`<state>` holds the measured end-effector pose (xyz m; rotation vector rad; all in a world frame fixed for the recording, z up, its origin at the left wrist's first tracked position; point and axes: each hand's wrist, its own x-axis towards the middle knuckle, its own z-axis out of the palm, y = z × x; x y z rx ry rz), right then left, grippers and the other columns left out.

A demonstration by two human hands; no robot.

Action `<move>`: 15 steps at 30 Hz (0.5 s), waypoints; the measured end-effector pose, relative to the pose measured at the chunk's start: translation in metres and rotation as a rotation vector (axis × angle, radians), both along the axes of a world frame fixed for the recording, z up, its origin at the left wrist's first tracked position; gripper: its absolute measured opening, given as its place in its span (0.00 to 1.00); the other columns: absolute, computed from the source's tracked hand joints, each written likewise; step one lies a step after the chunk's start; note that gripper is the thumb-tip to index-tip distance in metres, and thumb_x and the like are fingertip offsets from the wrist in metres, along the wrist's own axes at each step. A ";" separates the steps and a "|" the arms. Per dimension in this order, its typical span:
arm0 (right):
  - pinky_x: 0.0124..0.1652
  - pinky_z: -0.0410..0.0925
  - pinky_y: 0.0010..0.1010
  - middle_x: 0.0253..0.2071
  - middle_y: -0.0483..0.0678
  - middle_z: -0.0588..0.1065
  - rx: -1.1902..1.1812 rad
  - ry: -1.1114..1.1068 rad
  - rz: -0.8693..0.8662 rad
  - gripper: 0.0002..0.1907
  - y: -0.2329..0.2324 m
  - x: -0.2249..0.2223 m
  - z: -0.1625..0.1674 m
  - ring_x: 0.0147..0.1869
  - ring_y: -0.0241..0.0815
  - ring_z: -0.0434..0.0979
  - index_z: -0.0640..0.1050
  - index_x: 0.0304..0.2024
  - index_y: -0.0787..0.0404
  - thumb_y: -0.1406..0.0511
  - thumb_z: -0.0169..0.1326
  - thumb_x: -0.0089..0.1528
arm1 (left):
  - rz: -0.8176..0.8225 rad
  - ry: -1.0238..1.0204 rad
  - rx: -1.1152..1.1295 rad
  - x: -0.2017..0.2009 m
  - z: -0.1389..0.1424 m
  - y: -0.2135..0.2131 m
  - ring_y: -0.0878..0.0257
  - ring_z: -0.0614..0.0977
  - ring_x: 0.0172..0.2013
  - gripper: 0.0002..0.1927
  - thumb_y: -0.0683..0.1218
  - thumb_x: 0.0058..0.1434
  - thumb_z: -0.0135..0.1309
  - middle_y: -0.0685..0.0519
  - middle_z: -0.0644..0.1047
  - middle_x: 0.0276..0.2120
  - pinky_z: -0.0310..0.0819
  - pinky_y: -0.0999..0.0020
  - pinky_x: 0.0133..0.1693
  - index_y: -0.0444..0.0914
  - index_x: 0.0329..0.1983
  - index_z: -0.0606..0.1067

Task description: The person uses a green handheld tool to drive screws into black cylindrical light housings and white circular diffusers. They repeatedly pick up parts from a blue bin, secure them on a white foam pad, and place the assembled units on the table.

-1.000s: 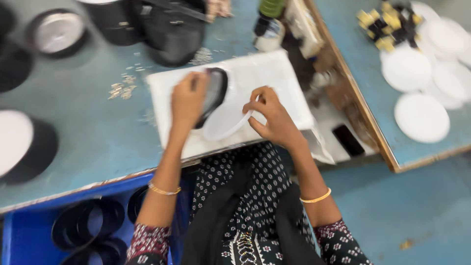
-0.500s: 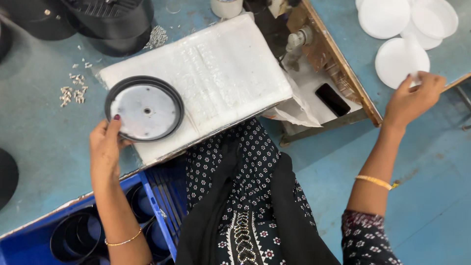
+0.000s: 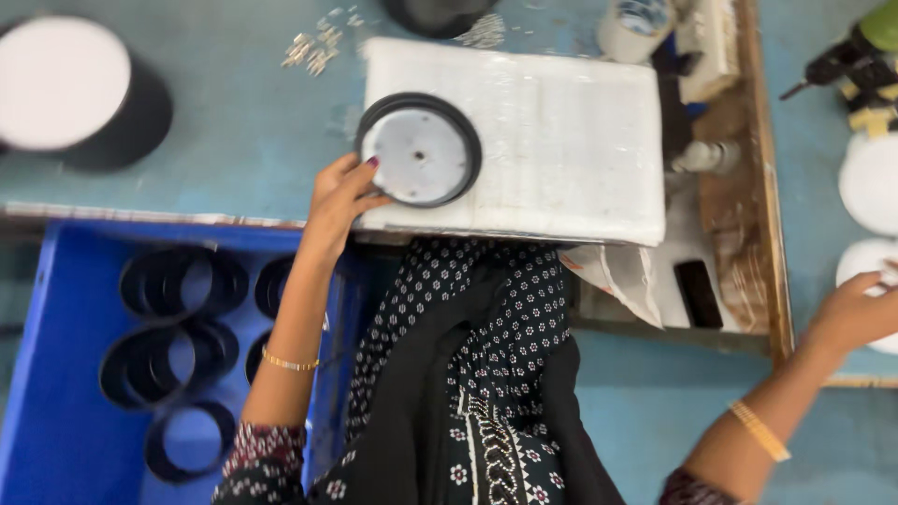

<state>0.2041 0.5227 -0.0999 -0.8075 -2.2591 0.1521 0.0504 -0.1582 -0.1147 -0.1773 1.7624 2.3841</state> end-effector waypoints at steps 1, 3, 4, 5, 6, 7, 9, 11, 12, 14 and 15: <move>0.46 0.70 0.38 0.44 0.57 0.79 0.044 0.148 0.148 0.13 -0.026 -0.011 -0.005 0.42 0.51 0.80 0.81 0.47 0.68 0.79 0.48 0.65 | 0.010 0.018 0.032 0.000 0.000 0.000 0.64 0.82 0.37 0.14 0.48 0.68 0.54 0.48 0.78 0.40 0.85 0.65 0.42 0.31 0.47 0.74; 0.39 0.68 0.34 0.42 0.56 0.78 -0.008 0.203 0.430 0.12 -0.095 -0.028 -0.020 0.39 0.46 0.80 0.81 0.48 0.70 0.79 0.47 0.67 | 0.033 0.049 0.086 0.005 -0.001 -0.003 0.62 0.80 0.35 0.15 0.48 0.71 0.55 0.47 0.77 0.38 0.85 0.62 0.42 0.30 0.48 0.73; 0.47 0.74 0.32 0.44 0.56 0.79 -0.235 0.238 0.631 0.11 -0.138 -0.031 -0.031 0.43 0.44 0.83 0.80 0.46 0.71 0.80 0.46 0.69 | 0.058 0.046 0.112 0.009 -0.002 -0.006 0.62 0.81 0.35 0.15 0.48 0.70 0.55 0.47 0.78 0.39 0.85 0.63 0.42 0.30 0.48 0.74; 0.46 0.75 0.32 0.47 0.57 0.77 -0.352 0.305 0.792 0.13 -0.177 -0.045 -0.036 0.45 0.45 0.83 0.79 0.50 0.73 0.80 0.48 0.66 | 0.081 0.046 0.139 0.013 -0.003 -0.009 0.62 0.82 0.36 0.15 0.48 0.69 0.54 0.48 0.80 0.40 0.85 0.64 0.42 0.31 0.48 0.74; 0.42 0.74 0.31 0.43 0.57 0.78 -0.218 0.231 0.781 0.10 -0.214 -0.052 -0.038 0.43 0.44 0.84 0.80 0.48 0.72 0.80 0.50 0.66 | 0.103 0.049 0.166 0.017 -0.003 -0.013 0.62 0.83 0.37 0.15 0.49 0.68 0.53 0.48 0.81 0.40 0.84 0.65 0.42 0.32 0.48 0.75; 0.38 0.75 0.29 0.43 0.56 0.78 -0.352 0.210 0.811 0.10 -0.247 -0.062 -0.038 0.41 0.42 0.83 0.80 0.46 0.72 0.79 0.50 0.65 | 0.148 0.076 0.211 0.022 -0.002 -0.019 0.62 0.84 0.38 0.15 0.49 0.69 0.53 0.48 0.81 0.41 0.84 0.65 0.42 0.31 0.48 0.75; 0.39 0.75 0.27 0.42 0.52 0.79 -0.577 0.293 0.944 0.08 -0.301 -0.088 -0.033 0.41 0.39 0.82 0.80 0.47 0.69 0.77 0.50 0.69 | 0.226 0.144 0.297 0.028 -0.001 -0.032 0.61 0.85 0.40 0.15 0.49 0.69 0.54 0.47 0.81 0.42 0.84 0.64 0.42 0.31 0.48 0.75; 0.28 0.65 0.32 0.32 0.45 0.79 -0.505 0.109 0.756 0.08 -0.336 -0.107 -0.027 0.28 0.40 0.73 0.82 0.42 0.62 0.73 0.52 0.64 | 0.351 0.190 0.258 0.026 0.002 -0.047 0.61 0.85 0.40 0.15 0.49 0.68 0.53 0.48 0.82 0.40 0.86 0.63 0.43 0.32 0.46 0.76; 0.27 0.64 0.34 0.28 0.44 0.77 -0.411 0.068 0.692 0.07 -0.345 -0.113 -0.025 0.26 0.40 0.73 0.81 0.40 0.60 0.71 0.52 0.64 | 0.408 0.214 0.239 0.021 0.004 -0.053 0.62 0.86 0.39 0.15 0.49 0.67 0.53 0.49 0.82 0.39 0.88 0.63 0.43 0.32 0.46 0.76; 0.26 0.62 0.37 0.19 0.42 0.72 -0.217 -0.006 0.553 0.06 -0.353 -0.122 -0.021 0.22 0.42 0.72 0.80 0.37 0.55 0.68 0.52 0.63 | 0.499 0.303 0.245 0.009 0.008 -0.065 0.61 0.84 0.39 0.13 0.49 0.70 0.55 0.50 0.80 0.37 0.88 0.61 0.44 0.32 0.43 0.75; 0.25 0.62 0.39 0.19 0.42 0.71 -0.205 -0.007 0.555 0.05 -0.353 -0.123 -0.021 0.22 0.42 0.72 0.79 0.36 0.54 0.67 0.52 0.63 | 0.539 0.348 0.248 -0.001 0.011 -0.072 0.61 0.83 0.38 0.13 0.49 0.71 0.55 0.50 0.79 0.36 0.89 0.60 0.45 0.32 0.42 0.74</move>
